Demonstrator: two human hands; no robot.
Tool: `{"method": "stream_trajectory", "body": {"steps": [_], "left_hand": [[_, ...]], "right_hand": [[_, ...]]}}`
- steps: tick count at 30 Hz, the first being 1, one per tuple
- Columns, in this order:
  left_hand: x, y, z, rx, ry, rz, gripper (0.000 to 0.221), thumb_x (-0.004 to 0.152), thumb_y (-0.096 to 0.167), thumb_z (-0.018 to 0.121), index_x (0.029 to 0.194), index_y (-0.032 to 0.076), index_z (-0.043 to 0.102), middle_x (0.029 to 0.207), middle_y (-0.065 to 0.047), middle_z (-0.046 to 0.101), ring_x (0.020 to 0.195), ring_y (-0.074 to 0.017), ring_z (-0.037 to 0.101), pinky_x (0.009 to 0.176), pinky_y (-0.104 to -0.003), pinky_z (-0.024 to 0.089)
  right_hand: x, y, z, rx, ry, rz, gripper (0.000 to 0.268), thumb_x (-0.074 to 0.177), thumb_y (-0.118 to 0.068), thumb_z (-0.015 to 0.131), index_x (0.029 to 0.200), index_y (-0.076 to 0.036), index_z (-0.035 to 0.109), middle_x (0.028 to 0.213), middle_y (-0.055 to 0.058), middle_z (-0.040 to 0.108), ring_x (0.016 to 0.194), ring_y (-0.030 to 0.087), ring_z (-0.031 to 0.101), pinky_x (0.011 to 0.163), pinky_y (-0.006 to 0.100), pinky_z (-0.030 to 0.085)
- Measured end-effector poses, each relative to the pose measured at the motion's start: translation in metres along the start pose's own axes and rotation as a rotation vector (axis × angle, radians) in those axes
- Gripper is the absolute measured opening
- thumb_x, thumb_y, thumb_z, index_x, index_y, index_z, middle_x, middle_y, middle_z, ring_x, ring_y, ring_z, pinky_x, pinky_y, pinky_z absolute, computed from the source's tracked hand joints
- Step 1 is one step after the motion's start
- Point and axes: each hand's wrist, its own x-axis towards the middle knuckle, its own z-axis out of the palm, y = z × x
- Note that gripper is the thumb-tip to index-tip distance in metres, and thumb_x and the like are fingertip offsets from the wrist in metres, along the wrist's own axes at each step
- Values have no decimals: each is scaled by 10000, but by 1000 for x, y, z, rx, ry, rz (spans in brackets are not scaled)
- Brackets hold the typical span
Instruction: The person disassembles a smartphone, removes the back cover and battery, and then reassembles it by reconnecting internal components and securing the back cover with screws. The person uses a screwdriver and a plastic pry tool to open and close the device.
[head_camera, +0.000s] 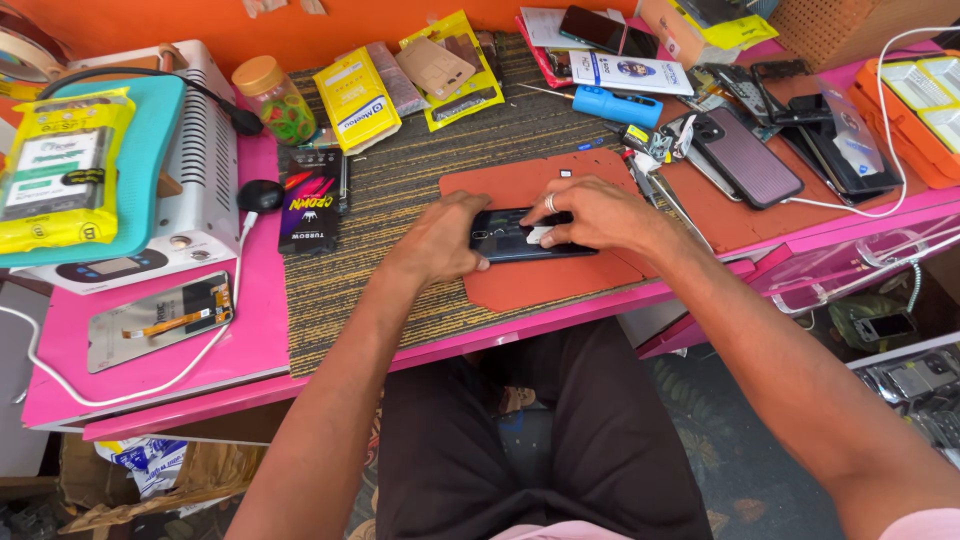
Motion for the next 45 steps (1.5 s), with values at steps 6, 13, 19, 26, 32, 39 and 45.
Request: {"method": "stream_trajectory", "body": {"steps": [6, 13, 19, 26, 32, 39, 45], "left_hand": [[3, 30, -8, 67, 5, -3, 884, 515, -29, 897, 1331, 36, 562, 1318, -178, 564, 1282, -391, 512, 1087, -422, 449], [-31, 22, 39, -727, 467, -130, 716, 685, -116, 802, 1320, 50, 515, 1127, -106, 674, 1074, -263, 684, 873, -369, 572], [0, -3, 75, -1506, 726, -67, 320, 931, -27, 755, 1209, -14, 598, 1065, -93, 680, 996, -185, 680, 868, -328, 577], [62, -8, 24, -1551, 528, -70, 355, 931, 132, 723, 1220, -61, 652, 1073, -107, 736, 932, -178, 723, 863, -341, 590], [85, 4, 14, -1432, 340, -76, 530, 819, 201, 811, 1274, 89, 563, 1055, -76, 749, 872, -127, 656, 844, -306, 552], [96, 48, 6, -859, 463, -401, 658, 646, 470, 807, 1104, 9, 698, 900, -161, 733, 707, -229, 675, 631, -423, 548], [92, 47, -4, -771, 519, -498, 690, 620, 524, 816, 1070, 13, 710, 971, -155, 777, 866, -262, 776, 776, -378, 602]], "right_hand": [[10, -22, -21, -9, 12, 216, 641, 581, -244, 968, 1131, -54, 698, 1040, 153, 736, 1015, 310, 699, 874, 421, 536], [-21, -62, -13, 108, 277, 324, 466, 606, -232, 969, 951, -34, 726, 777, 159, 743, 712, 263, 733, 663, 393, 540], [1, -53, 22, 658, 567, 314, 310, 696, -90, 923, 877, -21, 681, 817, 84, 750, 738, 148, 715, 657, 317, 552], [76, 23, 57, 1860, 369, 173, 208, 961, -153, 784, 1095, -70, 648, 928, 6, 684, 824, 142, 661, 701, 281, 543], [83, 57, 88, 2148, 56, 54, 390, 1001, -407, 620, 1111, -36, 667, 854, 24, 614, 685, 137, 558, 581, 237, 453], [79, 43, 77, 2218, 152, 162, 589, 944, -666, 583, 1082, -96, 628, 895, 99, 608, 730, 235, 555, 674, 350, 496], [67, -2, 49, 2183, 187, 59, 729, 878, -756, 566, 1174, -96, 665, 994, 114, 648, 823, 275, 577, 712, 396, 462]]}}
